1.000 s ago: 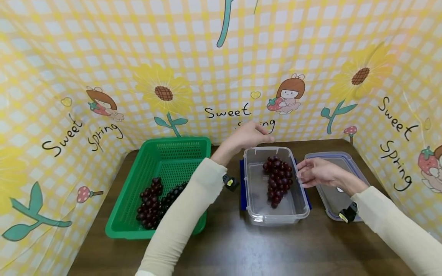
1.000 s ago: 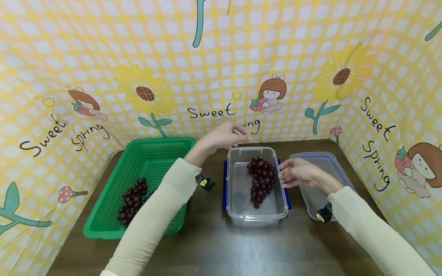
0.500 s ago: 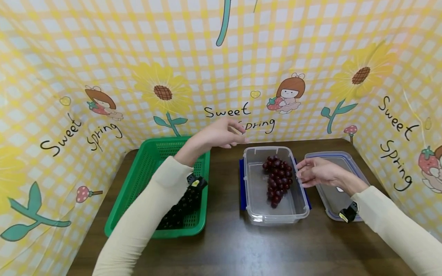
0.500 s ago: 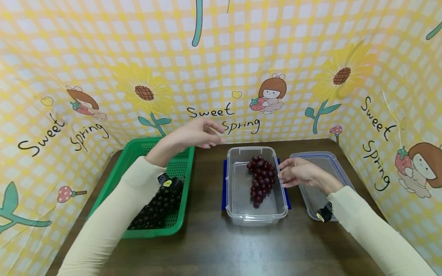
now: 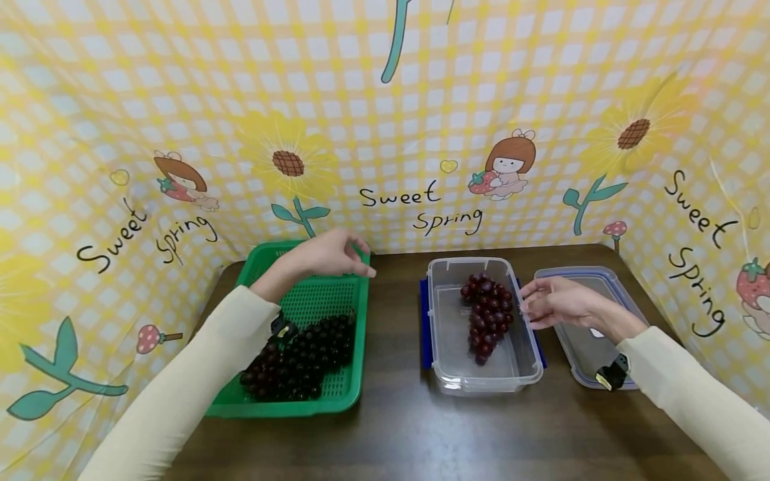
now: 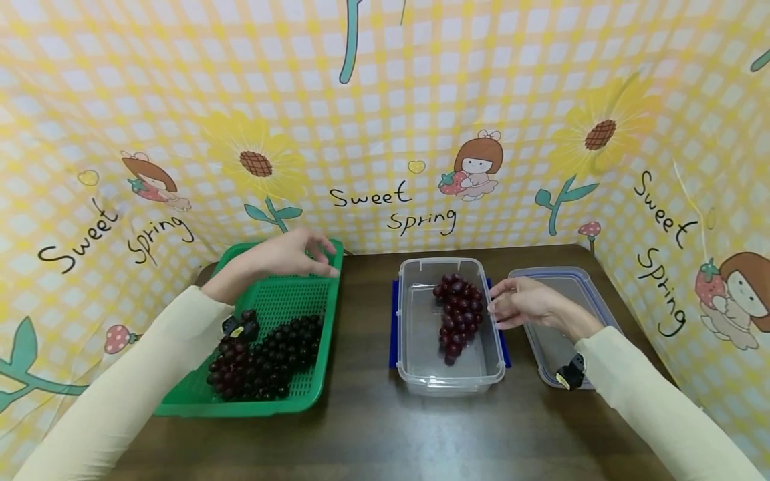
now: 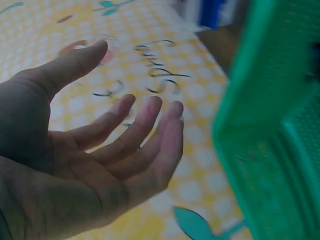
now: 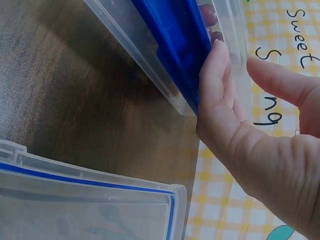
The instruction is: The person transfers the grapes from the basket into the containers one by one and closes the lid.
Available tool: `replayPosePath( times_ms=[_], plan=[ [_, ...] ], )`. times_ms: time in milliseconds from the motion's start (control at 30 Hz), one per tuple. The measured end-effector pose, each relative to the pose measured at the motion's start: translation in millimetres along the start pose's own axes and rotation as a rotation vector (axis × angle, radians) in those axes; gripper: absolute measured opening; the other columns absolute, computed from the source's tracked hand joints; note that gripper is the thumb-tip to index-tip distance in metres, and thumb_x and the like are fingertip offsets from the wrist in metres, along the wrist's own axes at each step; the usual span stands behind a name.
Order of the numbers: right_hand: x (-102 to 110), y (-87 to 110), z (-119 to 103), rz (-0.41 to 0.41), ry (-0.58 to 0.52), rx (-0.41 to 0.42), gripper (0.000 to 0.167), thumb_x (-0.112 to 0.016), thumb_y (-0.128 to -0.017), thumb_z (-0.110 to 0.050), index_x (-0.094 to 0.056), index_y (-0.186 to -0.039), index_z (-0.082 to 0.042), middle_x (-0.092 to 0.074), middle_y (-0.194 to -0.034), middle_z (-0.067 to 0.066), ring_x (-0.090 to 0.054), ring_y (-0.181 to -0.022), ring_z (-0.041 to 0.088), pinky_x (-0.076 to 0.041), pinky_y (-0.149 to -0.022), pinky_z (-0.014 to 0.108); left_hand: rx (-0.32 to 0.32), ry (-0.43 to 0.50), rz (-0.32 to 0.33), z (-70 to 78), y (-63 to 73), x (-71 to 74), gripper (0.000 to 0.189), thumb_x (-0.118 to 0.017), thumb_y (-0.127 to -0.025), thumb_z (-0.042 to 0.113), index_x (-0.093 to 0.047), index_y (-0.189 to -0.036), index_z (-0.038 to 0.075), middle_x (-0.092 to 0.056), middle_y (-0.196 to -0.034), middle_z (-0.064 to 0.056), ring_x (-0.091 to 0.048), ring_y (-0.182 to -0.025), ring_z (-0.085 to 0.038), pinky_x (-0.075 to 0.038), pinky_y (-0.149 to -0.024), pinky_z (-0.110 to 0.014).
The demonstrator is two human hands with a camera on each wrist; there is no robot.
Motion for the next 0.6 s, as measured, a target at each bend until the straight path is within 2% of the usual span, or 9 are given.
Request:
replayPosePath(
  times_ms=[200,333,600],
  plan=[
    [2,-0.4,1,-0.007,0.007,0.007,0.050,-0.063,-0.102,-0.005,-0.037,-0.142,0.011,-0.063,-0.107,0.006,-0.069,-0.095,0.017,-0.065,-0.088,0.036,-0.003,-0.059,0.019,-40.9,6.5,-12.4,0.060,-0.075,-0.097,0.039,-0.057,-0.147,0.010,-0.065,-0.138,-0.021,-0.062,-0.127,-0.038,-0.054,-0.103,-0.054],
    [2,-0.2,1,-0.001,0.011,0.004,0.051,-0.063,-0.103,-0.005,-0.036,-0.143,0.012,-0.063,-0.107,0.006,-0.069,-0.094,0.017,-0.065,-0.088,0.036,-0.005,-0.048,0.039,-62.9,9.3,-20.3,0.063,-0.077,-0.096,0.042,-0.057,-0.148,0.012,-0.065,-0.139,-0.020,-0.060,-0.131,-0.040,-0.053,-0.105,-0.057],
    [2,-0.9,3,-0.005,-0.002,0.015,0.051,-0.064,-0.101,-0.004,-0.038,-0.142,0.012,-0.064,-0.106,0.006,-0.070,-0.094,0.018,-0.065,-0.088,0.037,0.017,-0.021,-0.012,-98.5,9.2,-49.8,0.071,-0.080,-0.091,0.050,-0.057,-0.147,0.012,-0.058,-0.147,-0.022,-0.055,-0.136,-0.044,-0.053,-0.104,-0.058]
  ],
)
Point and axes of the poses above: each hand's wrist, its own y-axis away from the middle knuckle, its own x-axis out of the back of the hand, z = x × y, the point moved 6 cm from there along -y, towards the middle knuckle
